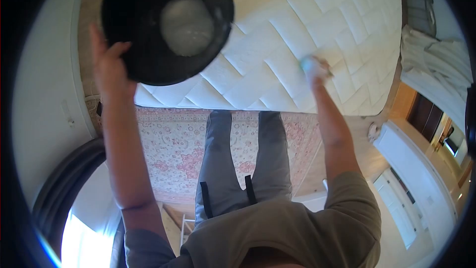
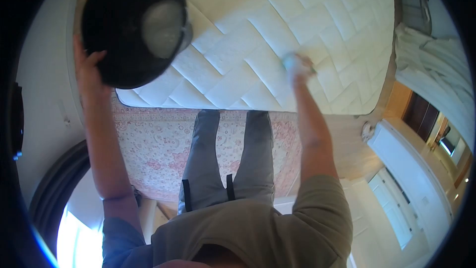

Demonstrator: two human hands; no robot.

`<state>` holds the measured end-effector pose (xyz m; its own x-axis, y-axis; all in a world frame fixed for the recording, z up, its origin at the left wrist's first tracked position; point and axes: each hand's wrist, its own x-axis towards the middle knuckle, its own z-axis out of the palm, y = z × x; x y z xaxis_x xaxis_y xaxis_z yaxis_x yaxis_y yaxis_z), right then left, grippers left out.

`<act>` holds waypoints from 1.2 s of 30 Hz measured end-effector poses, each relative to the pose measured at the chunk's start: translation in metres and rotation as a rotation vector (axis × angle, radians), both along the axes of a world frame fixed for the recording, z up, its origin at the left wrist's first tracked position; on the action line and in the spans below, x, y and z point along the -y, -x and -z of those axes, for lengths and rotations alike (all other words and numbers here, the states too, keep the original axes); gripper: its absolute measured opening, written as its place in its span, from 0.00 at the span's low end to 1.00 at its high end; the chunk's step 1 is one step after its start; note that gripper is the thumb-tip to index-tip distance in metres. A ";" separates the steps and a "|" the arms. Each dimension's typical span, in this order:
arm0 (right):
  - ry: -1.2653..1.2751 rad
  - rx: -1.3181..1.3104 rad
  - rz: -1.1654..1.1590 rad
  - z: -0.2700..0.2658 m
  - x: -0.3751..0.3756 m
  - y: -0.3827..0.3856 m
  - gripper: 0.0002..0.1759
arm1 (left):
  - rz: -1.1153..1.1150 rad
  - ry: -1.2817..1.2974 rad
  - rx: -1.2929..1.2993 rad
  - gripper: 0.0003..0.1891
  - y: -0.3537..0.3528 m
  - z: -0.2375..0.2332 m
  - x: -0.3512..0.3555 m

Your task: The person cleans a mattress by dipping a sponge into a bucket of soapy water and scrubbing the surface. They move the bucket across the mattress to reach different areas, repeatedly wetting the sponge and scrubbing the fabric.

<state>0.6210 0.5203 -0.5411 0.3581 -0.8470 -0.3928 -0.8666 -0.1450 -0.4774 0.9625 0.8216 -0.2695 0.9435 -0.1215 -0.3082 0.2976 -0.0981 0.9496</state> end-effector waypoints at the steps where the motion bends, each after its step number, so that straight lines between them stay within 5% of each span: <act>1: 0.425 -0.749 -0.259 -0.046 0.014 -0.005 0.24 | -0.011 0.016 -0.038 0.42 0.000 0.000 0.000; 3: 0.431 -0.717 -0.272 -0.123 0.022 -0.039 0.23 | -0.043 0.109 -0.078 0.42 0.004 -0.001 -0.003; 5: 0.298 0.042 -0.479 -0.203 0.006 -0.091 0.21 | -0.060 0.192 -0.160 0.44 0.010 0.001 -0.014; 7: 0.159 0.239 -0.618 -0.306 -0.050 -0.169 0.21 | -0.057 0.294 -0.125 0.39 0.023 0.005 -0.020; 10: 0.079 0.298 -1.034 -0.361 -0.124 -0.255 0.23 | -0.021 0.301 0.020 0.32 0.044 0.022 -0.029; 13: 0.058 -0.377 -1.243 -0.341 -0.188 -0.335 0.22 | 0.040 0.267 0.079 0.29 0.057 0.024 -0.036; 15: 0.064 -0.496 -1.389 -0.261 -0.197 -0.364 0.17 | 0.029 0.041 0.282 0.27 0.061 0.028 -0.036; 18: -0.027 -0.380 -1.255 -0.165 -0.189 -0.377 0.13 | 0.059 -0.050 0.312 0.29 0.068 0.038 -0.037; 27: 0.128 -0.579 -1.084 -0.193 -0.194 -0.374 0.13 | 0.129 0.153 0.166 0.32 0.072 0.034 -0.034; 29: 0.165 -0.666 -1.137 -0.215 -0.190 -0.372 0.13 | 0.146 0.176 0.165 0.32 0.066 0.033 -0.033; 32: 0.350 -0.980 -1.551 -0.226 -0.179 -0.348 0.13 | 0.115 0.236 0.081 0.33 0.059 0.029 -0.029; 36: 0.372 -0.996 -1.623 -0.268 -0.183 -0.333 0.16 | 0.106 0.262 0.018 0.32 0.057 0.031 -0.026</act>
<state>0.9542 0.7032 -0.2728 0.5605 -0.0662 -0.8255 0.2774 -0.9242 0.2625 0.9058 0.8479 -0.3001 0.9264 -0.2927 -0.2368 0.2817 0.1215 0.9518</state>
